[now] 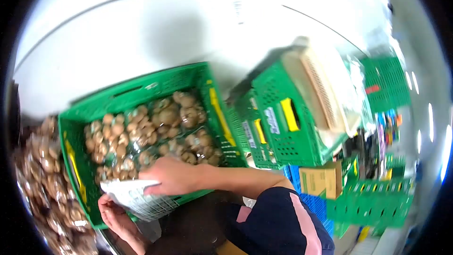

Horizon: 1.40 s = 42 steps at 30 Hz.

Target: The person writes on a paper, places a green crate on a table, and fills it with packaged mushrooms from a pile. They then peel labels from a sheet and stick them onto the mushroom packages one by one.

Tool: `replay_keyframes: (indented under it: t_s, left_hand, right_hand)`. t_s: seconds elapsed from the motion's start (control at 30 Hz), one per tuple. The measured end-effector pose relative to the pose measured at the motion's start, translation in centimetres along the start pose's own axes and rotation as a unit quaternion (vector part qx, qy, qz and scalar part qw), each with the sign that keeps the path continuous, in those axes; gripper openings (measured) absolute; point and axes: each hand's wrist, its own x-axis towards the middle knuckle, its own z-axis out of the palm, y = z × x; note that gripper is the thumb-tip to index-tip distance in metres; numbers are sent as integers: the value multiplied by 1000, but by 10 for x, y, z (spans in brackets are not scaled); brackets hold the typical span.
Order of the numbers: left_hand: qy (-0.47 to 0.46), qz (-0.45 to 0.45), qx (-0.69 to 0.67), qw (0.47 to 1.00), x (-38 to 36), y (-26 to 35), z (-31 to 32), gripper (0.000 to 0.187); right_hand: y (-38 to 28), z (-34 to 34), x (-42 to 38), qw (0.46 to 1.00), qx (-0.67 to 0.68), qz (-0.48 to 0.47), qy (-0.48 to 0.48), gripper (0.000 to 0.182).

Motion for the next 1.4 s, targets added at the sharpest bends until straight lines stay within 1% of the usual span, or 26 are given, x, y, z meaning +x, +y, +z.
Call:
replay_keyframes:
  t_s: [0.07, 0.1, 0.13, 0.17, 0.2, 0.23, 0.27, 0.33, 0.43, 0.47, 0.5, 0.6, 0.67, 0.7, 0.77, 0.87, 0.93, 0.97, 1.0, 1.07, 1.1, 1.13, 1.17, 1.27, 1.3, 1.4]
  left_hand:
    - [-62, 6, -26, 998, 7, 10, 32, 42]
    - [-93, 8, -39, 995, 10, 15, 47, 46]
    - [-123, 19, -28, 992, 12, 15, 57, 40]
    - [-154, 31, -18, 987, 14, 14, 67, 34]
    - [-184, 43, -9, 982, 16, 13, 77, 28]
    - [-220, 24, -31, 975, 14, 9, 89, 26]
    - [-254, 4, -50, 966, 12, 5, 99, 24]
    - [-264, -41, -26, 963, 8, -25, 94, 24]
    - [-299, -6, 105, 948, -8, -39, 106, 21]
    - [-315, 9, 135, 939, -12, -39, 111, 20]
    - [-330, 25, 164, 929, -16, -40, 115, 18]
    - [-310, -53, 130, 940, -27, -34, 114, 17]
    - [-295, -75, 116, 945, -29, -26, 112, 17]
    - [-288, -104, 136, 942, -31, -23, 109, 17]
    - [-260, -140, 109, 949, -36, -17, 107, 17]
    - [-234, -151, 49, 959, -45, -24, 95, 17]
    - [-233, -169, 2, 958, -54, -33, 85, 17]
    - [-227, -151, -11, 962, -58, -36, 82, 17]
    - [-214, -134, -22, 967, -61, -31, 69, 17]
    - [-151, -108, -32, 982, -67, -21, 47, 17]
    - [-99, -101, -30, 989, -66, -13, 37, 17]
    - [-50, -94, -28, 994, -64, -2, 24, 18]
    - [2, -57, 16, 998, -61, 0, 2, 18]
    - [188, 24, 38, 981, -45, 27, -61, 18]
    - [229, 67, 51, 970, -35, 36, -84, 18]
    - [303, 114, 17, 946, 6, 43, -164, 39]
  right_hand:
    - [-23, -49, -53, 975, -17, 22, 219, 26]
    - [-48, -81, -90, 951, 24, 153, 269, 24]
    - [-40, -90, -124, 867, 9, 58, 495, 21]
    - [-59, -113, -153, 750, -112, 190, 623, 21]
    - [-45, -142, -188, 622, -103, 125, 766, 25]
    - [-47, -165, -222, 601, -11, 42, 798, 25]
    - [-50, -189, -257, 565, 74, -48, 821, 26]
    - [-41, -218, -319, 564, 48, -30, 824, 26]
    - [0, -251, -407, 539, 87, 145, 825, 29]
    - [14, -254, -431, 577, 113, 181, 789, 33]
    - [17, -256, -436, 577, 116, 231, 775, 36]
    - [28, -260, -442, 603, 113, 289, 735, 52]
    - [41, -274, -459, 529, -142, 515, 659, 67]
    - [63, -285, -498, 570, -249, 498, 604, 81]
    - [51, -277, -493, 502, -445, 459, 582, 67]
    - [-4, -257, -391, 532, -636, 191, 524, 43]
    - [-11, -217, -316, 678, -383, 118, 617, 43]
    - [-13, -197, -277, 707, -250, 71, 658, 44]
    - [-5, -172, -226, 754, -15, -22, 656, 43]
    - [-12, -119, -151, 874, -210, -32, 437, 35]
    - [-25, -95, -111, 890, -284, 40, 354, 32]
    - [-23, -73, -73, 942, -156, 23, 295, 32]
    - [-30, -54, -41, 970, -138, -19, 201, 32]
    - [-24, 12, 43, 993, 65, -82, 59, 32]
    - [-29, 29, 72, 991, 122, -58, 25, 31]
    - [-39, 75, 172, 962, 262, -69, -27, 32]
